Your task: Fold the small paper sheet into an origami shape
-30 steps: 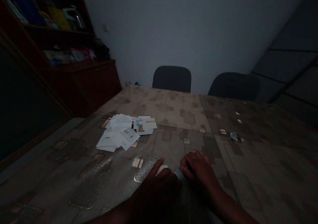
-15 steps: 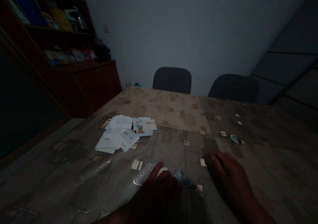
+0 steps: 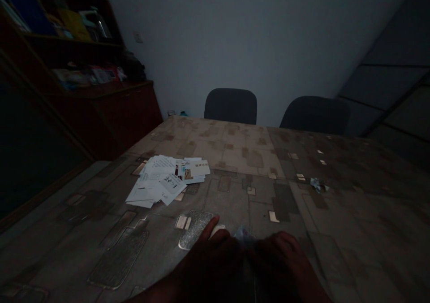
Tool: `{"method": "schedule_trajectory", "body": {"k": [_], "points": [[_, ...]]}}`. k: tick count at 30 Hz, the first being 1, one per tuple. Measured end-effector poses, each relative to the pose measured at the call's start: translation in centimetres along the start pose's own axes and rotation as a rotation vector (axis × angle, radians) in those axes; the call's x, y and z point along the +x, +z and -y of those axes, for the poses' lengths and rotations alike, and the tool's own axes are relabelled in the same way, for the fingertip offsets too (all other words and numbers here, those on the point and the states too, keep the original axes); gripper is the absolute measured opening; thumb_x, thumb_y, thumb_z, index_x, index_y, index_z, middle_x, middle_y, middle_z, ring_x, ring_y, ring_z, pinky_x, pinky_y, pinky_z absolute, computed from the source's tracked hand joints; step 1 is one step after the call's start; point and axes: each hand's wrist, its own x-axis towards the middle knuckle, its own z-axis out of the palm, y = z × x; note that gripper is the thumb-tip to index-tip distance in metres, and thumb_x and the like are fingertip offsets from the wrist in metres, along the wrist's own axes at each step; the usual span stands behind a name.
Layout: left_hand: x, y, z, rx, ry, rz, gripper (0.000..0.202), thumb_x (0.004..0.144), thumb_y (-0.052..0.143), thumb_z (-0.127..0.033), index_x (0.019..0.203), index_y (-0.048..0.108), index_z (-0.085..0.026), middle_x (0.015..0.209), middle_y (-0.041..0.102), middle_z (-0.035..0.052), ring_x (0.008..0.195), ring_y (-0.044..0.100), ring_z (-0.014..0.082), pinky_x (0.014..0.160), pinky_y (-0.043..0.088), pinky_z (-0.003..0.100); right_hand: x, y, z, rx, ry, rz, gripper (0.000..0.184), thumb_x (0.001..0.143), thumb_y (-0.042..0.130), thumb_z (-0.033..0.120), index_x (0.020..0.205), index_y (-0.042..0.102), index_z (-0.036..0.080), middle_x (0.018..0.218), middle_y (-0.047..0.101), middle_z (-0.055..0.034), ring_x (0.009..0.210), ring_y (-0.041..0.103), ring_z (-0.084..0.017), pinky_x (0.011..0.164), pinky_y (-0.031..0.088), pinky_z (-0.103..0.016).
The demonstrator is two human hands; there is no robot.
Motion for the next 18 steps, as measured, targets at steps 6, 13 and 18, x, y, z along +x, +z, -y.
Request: {"method": "schedule_trajectory", "body": {"k": [6, 13, 18], "points": [[0.6, -1.6, -0.3, 0.018, 0.000, 0.077, 0.016, 0.093, 0.059, -0.022, 0.109, 0.059, -0.020, 0.089, 0.061, -0.0023, 0.083, 0.054, 0.0154, 0.114, 0.013, 0.053, 0.0, -0.4, -0.4, 0.024, -0.034, -0.126, 0.038, 0.104, 0.032, 0.024, 0.087, 0.067, 0.025, 0.075, 0.067, -0.0003, 0.074, 0.056, -0.017, 0.083, 0.037, -0.035], [-0.4, -3.3, 0.6, 0.157, 0.041, 0.141, 0.019, 0.096, 0.055, -0.028, 0.113, 0.059, -0.022, 0.105, 0.063, 0.0003, 0.099, 0.051, 0.0182, 0.114, 0.014, 0.052, -1.6, -0.1, -1.2, -0.011, -0.031, -0.218, 0.040, 0.105, 0.029, 0.022, 0.105, 0.069, 0.028, 0.084, 0.073, -0.0002, 0.081, 0.061, -0.018, 0.095, 0.034, -0.039], [-1.2, -2.9, 0.8, 0.140, 0.003, 0.009, 0.013, 0.095, 0.057, -0.024, 0.108, 0.060, -0.023, 0.104, 0.062, -0.0020, 0.099, 0.052, 0.0156, 0.117, 0.005, 0.048, -1.4, -0.4, -1.4, -0.010, -0.012, -0.189, 0.038, 0.103, 0.032, 0.020, 0.095, 0.069, 0.027, 0.081, 0.073, 0.0002, 0.078, 0.061, -0.017, 0.095, 0.035, -0.039]]}}
